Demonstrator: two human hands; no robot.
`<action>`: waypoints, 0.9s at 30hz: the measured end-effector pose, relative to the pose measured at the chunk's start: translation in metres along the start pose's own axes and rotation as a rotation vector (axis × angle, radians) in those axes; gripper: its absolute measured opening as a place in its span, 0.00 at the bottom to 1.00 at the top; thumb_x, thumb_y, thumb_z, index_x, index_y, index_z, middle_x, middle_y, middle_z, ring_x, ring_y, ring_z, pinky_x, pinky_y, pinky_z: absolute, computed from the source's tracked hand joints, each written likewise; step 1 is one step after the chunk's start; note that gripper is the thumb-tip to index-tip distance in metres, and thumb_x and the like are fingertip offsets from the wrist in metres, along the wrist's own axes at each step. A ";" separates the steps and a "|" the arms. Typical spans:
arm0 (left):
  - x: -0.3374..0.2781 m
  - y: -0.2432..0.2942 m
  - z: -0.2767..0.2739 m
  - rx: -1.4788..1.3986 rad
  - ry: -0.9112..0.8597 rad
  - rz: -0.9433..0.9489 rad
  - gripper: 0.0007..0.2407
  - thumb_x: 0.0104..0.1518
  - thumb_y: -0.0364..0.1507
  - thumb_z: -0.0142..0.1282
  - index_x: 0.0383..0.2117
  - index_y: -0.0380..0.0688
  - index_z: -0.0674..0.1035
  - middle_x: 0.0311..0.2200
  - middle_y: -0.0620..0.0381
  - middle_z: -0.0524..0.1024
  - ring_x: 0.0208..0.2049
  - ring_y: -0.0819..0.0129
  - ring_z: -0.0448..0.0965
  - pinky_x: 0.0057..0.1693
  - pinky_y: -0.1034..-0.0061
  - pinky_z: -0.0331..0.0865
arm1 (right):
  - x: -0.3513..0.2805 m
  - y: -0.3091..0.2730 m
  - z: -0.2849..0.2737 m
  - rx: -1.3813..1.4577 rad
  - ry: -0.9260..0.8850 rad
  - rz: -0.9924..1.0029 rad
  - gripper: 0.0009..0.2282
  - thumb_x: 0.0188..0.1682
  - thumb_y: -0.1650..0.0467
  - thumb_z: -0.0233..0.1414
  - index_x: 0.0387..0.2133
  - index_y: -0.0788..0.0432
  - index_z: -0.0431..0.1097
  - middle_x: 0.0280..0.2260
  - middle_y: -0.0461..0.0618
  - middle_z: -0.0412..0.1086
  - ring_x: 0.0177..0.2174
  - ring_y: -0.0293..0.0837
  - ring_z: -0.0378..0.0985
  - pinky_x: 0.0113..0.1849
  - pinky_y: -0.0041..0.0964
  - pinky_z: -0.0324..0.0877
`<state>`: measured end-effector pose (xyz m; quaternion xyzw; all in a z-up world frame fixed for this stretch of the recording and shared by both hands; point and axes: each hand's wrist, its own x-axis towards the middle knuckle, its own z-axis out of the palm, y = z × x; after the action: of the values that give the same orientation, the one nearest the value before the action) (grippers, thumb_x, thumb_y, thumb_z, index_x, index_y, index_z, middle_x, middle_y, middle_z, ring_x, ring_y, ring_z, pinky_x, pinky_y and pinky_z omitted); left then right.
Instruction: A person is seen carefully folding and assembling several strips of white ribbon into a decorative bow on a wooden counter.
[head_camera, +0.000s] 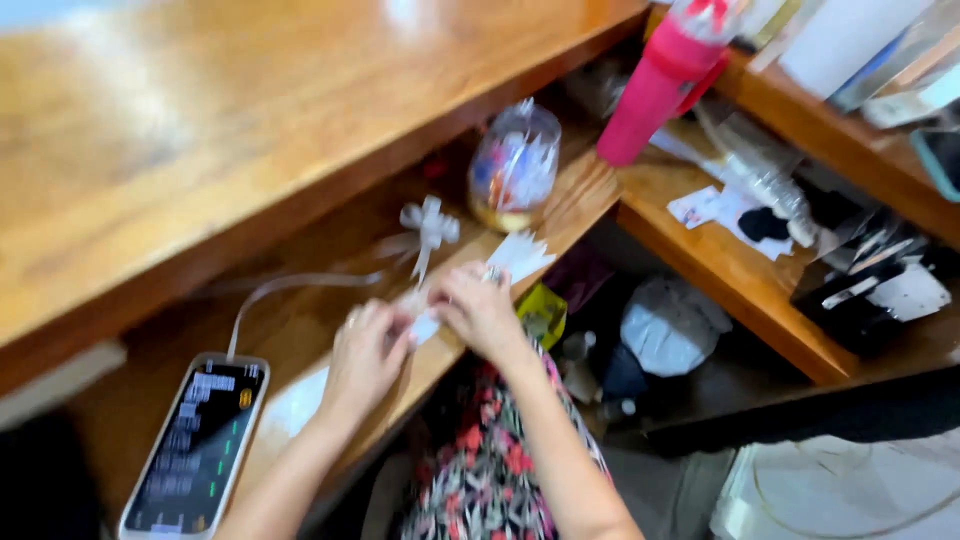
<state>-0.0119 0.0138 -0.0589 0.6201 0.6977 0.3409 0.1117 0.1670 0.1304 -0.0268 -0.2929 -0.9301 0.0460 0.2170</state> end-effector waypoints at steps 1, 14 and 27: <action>0.010 -0.010 0.005 -0.008 0.039 0.049 0.05 0.56 0.36 0.61 0.35 0.56 0.80 0.34 0.59 0.75 0.42 0.52 0.78 0.48 0.59 0.72 | 0.007 0.002 -0.002 0.009 0.042 -0.004 0.05 0.49 0.60 0.56 0.32 0.41 0.67 0.32 0.38 0.63 0.46 0.45 0.66 0.50 0.59 0.52; -0.007 -0.005 -0.004 -0.080 0.081 -0.112 0.03 0.65 0.33 0.52 0.38 0.53 0.77 0.33 0.56 0.77 0.40 0.52 0.80 0.49 0.57 0.72 | -0.026 0.009 -0.004 0.134 0.244 0.611 0.27 0.42 0.61 0.65 0.57 0.43 0.67 0.53 0.47 0.64 0.52 0.54 0.68 0.53 0.65 0.57; -0.008 -0.006 -0.001 -0.027 0.086 -0.054 0.04 0.65 0.34 0.51 0.36 0.53 0.76 0.31 0.55 0.76 0.39 0.48 0.79 0.48 0.52 0.71 | -0.020 0.005 -0.007 0.213 0.192 0.250 0.18 0.44 0.56 0.61 0.50 0.28 0.73 0.54 0.39 0.63 0.52 0.53 0.68 0.54 0.56 0.61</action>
<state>-0.0155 0.0061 -0.0638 0.5841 0.7137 0.3737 0.0993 0.1874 0.1231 -0.0289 -0.3844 -0.8514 0.1426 0.3271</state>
